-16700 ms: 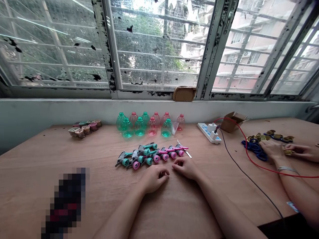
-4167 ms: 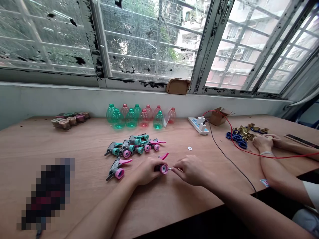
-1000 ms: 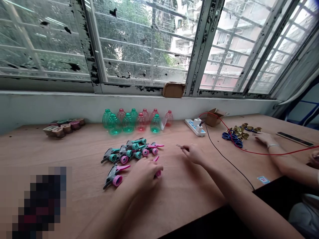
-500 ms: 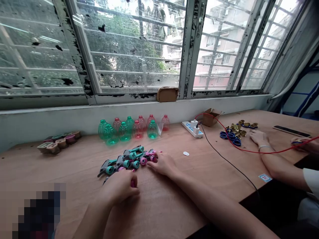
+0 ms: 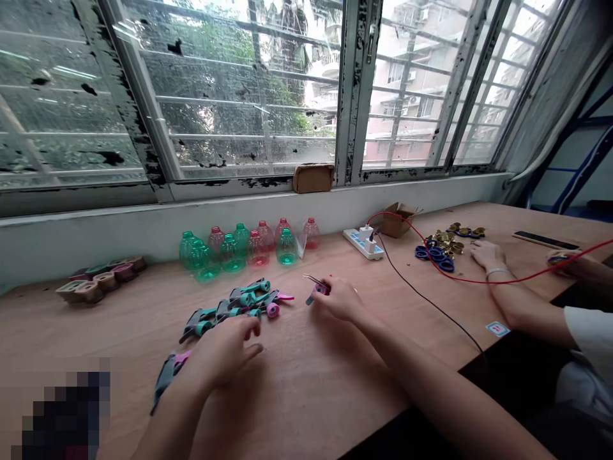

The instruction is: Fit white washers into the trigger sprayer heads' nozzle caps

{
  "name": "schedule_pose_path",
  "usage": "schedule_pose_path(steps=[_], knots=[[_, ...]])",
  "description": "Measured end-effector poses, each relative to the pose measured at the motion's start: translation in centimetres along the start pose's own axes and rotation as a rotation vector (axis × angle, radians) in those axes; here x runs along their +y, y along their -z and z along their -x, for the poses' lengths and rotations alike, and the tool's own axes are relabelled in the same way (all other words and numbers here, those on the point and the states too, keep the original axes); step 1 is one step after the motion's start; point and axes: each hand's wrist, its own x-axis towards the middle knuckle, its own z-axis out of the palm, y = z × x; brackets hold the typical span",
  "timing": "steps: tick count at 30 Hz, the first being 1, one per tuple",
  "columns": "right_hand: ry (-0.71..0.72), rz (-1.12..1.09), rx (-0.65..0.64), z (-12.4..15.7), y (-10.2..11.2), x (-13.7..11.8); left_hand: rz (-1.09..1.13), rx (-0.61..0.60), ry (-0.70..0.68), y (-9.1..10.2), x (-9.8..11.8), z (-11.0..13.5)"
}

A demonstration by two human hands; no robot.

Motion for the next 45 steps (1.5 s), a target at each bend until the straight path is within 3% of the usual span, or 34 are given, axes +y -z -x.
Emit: schedule_pose_path(steps=[2, 4, 7, 11, 17, 23, 27, 31, 36, 40, 45], knots=[[0.125, -0.052, -0.041, 1.2, 1.0, -0.4, 0.147, 0.115, -0.169, -1.0, 1.4, -0.5], [0.257, -0.133, -0.134, 2.7, 1.3, -1.0, 0.304, 0.15, -0.277, -2.6, 2.6, -1.1], [0.368, -0.245, -0.248, 4.7, 0.8, -1.7, 0.442, 0.126, -0.281, -5.4, 3.3, -1.8], [0.366, -0.293, -0.262, 6.0, -0.4, -1.5, 0.542, 0.064, -0.238, -7.4, 2.9, -2.4], [0.449, -0.327, -0.304, 6.2, -0.7, -1.3, 0.67, -0.033, -0.307, -7.2, 2.8, -2.4], [0.511, -0.39, -0.36, 6.4, -0.9, -1.1, 0.573, -0.003, -0.39, -6.8, 3.2, -2.2], [0.476, -0.364, -0.322, 6.3, -0.3, -0.4, 0.521, 0.03, -0.392, -6.6, 3.4, -2.0], [0.435, -0.187, -0.282, 6.3, 1.9, 0.0, 0.511, 0.025, -0.331, -6.9, 3.3, -2.1], [0.426, 0.284, -0.301, 7.0, 4.6, -0.9, 0.572, -0.081, -0.283, -7.6, 3.2, -2.4], [0.444, 0.534, -0.345, 7.8, 4.6, -2.4, 0.519, -0.073, -0.322, -7.6, 3.5, -2.3], [0.568, 0.673, -0.414, 8.3, 4.0, -3.9, 0.407, -0.079, -0.407, -7.0, 3.7, -1.9]])
